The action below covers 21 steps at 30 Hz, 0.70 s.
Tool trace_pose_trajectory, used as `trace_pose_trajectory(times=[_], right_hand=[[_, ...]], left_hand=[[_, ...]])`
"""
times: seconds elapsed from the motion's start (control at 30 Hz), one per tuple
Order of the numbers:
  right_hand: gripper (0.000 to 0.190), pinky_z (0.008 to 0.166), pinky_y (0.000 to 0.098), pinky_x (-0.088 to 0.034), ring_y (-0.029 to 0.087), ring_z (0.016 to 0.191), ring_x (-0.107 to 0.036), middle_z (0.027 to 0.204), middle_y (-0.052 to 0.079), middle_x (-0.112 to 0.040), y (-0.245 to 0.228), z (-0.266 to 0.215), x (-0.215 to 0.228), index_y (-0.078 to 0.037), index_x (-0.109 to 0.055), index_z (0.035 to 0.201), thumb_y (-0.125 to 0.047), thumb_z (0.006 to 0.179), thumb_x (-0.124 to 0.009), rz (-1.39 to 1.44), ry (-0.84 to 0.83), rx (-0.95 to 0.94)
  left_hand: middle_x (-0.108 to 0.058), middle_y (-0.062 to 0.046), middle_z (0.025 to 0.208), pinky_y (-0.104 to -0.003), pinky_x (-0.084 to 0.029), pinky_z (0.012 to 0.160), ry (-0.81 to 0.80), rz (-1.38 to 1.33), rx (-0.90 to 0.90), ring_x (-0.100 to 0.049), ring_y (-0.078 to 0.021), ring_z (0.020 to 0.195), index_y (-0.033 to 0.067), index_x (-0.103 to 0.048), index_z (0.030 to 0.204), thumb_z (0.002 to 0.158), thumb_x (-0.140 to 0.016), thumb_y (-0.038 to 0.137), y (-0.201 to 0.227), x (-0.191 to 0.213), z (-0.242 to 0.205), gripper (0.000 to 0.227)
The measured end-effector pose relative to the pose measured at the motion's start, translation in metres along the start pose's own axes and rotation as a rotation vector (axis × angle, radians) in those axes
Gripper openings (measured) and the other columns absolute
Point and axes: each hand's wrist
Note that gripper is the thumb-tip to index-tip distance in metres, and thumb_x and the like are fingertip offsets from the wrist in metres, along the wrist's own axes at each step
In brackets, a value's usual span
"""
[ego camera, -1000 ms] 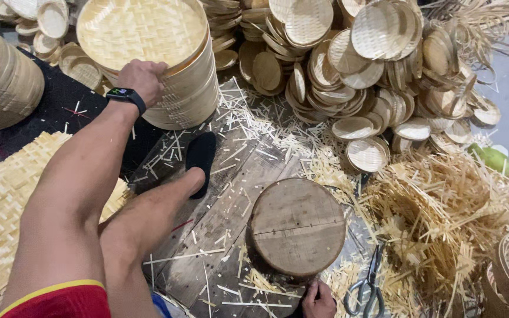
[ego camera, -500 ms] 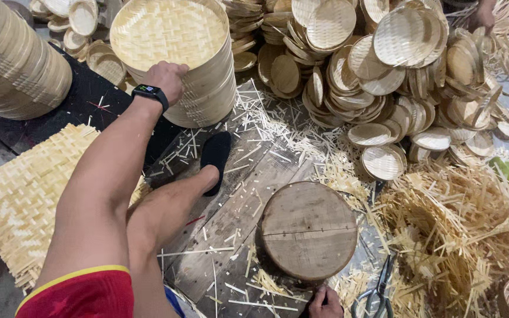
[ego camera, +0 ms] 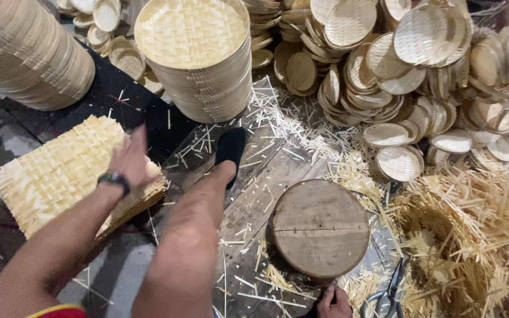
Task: The person fits a circular bamboo rim onto a woven base using a wooden mold and trims the excess material with scissors.
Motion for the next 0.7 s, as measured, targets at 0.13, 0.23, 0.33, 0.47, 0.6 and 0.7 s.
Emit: trace_pose_trajectory(times=[0.13,0.23,0.33,0.47,0.6,0.7], right_hand=[[0.016,0.07,0.0361,-0.056,0.026,0.068,-0.068,0.077,0.016,-0.072,-0.002,-0.001,-0.004,-0.004,-0.073,0.101,-0.018,0.099,-0.065,0.178,0.007,-0.037],[0.016,0.071,0.0361,-0.057,0.025,0.072,-0.073,0.081,0.017,-0.073,0.0,-0.002,0.004,-0.004,-0.074,0.1,-0.018,0.096,-0.067,0.019,-0.044,0.018],[0.017,0.072,0.0371,-0.056,0.027,0.073,-0.073,0.082,0.018,-0.073,0.002,-0.005,0.004,-0.004,-0.076,0.101,-0.019,0.097,-0.068,-0.025,-0.023,-0.042],[0.019,0.076,0.0364,-0.057,0.026,0.079,-0.074,0.087,0.017,-0.074,0.006,-0.005,0.007,-0.004,-0.075,0.105,-0.019,0.096,-0.068,-0.04,-0.046,-0.007],[0.02,0.079,0.0347,-0.056,0.024,0.083,-0.073,0.09,0.015,-0.075,0.007,-0.006,0.005,-0.004,-0.075,0.107,-0.019,0.098,-0.067,-0.023,-0.039,0.0],[0.02,0.075,0.0337,-0.055,0.022,0.077,-0.07,0.085,0.014,-0.074,0.009,-0.007,0.005,-0.003,-0.075,0.107,-0.019,0.099,-0.067,-0.003,-0.074,-0.076]], left_hand=[[-0.03,-0.023,0.16,-0.047,-0.022,0.124,-0.347,0.169,0.252,-0.029,-0.0366,0.149,0.0001,-0.023,0.155,0.089,-0.07,0.051,-0.067,-0.075,-0.068,0.096],[-0.041,-0.021,0.15,-0.047,-0.032,0.116,-0.302,0.121,0.191,-0.04,-0.0361,0.139,0.0023,-0.032,0.147,0.091,-0.068,0.046,-0.09,-0.101,-0.076,0.079],[-0.051,-0.019,0.141,-0.046,-0.041,0.107,-0.21,0.127,0.073,-0.05,-0.0357,0.128,0.0044,-0.042,0.138,0.094,-0.065,0.042,-0.107,-0.099,-0.075,0.062],[-0.064,-0.016,0.128,-0.045,-0.054,0.095,0.119,0.153,-0.142,-0.064,-0.0351,0.114,0.0073,-0.056,0.127,0.097,-0.061,0.036,-0.12,-0.055,-0.069,0.042],[-0.073,-0.015,0.092,-0.047,-0.059,0.075,0.317,-0.037,-0.054,-0.071,-0.035,0.077,0.008,-0.07,0.098,0.096,-0.067,0.052,-0.088,-0.022,-0.05,0.044],[-0.074,-0.015,0.086,-0.045,-0.06,0.07,0.35,-0.487,-0.11,-0.074,-0.0307,0.069,0.0113,-0.075,0.096,0.088,-0.072,0.05,-0.062,-0.024,-0.034,0.039]])
Point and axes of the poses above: each hand's wrist, its own z-axis towards the middle knuckle, its own x-axis out of the back of the hand, y = z × x
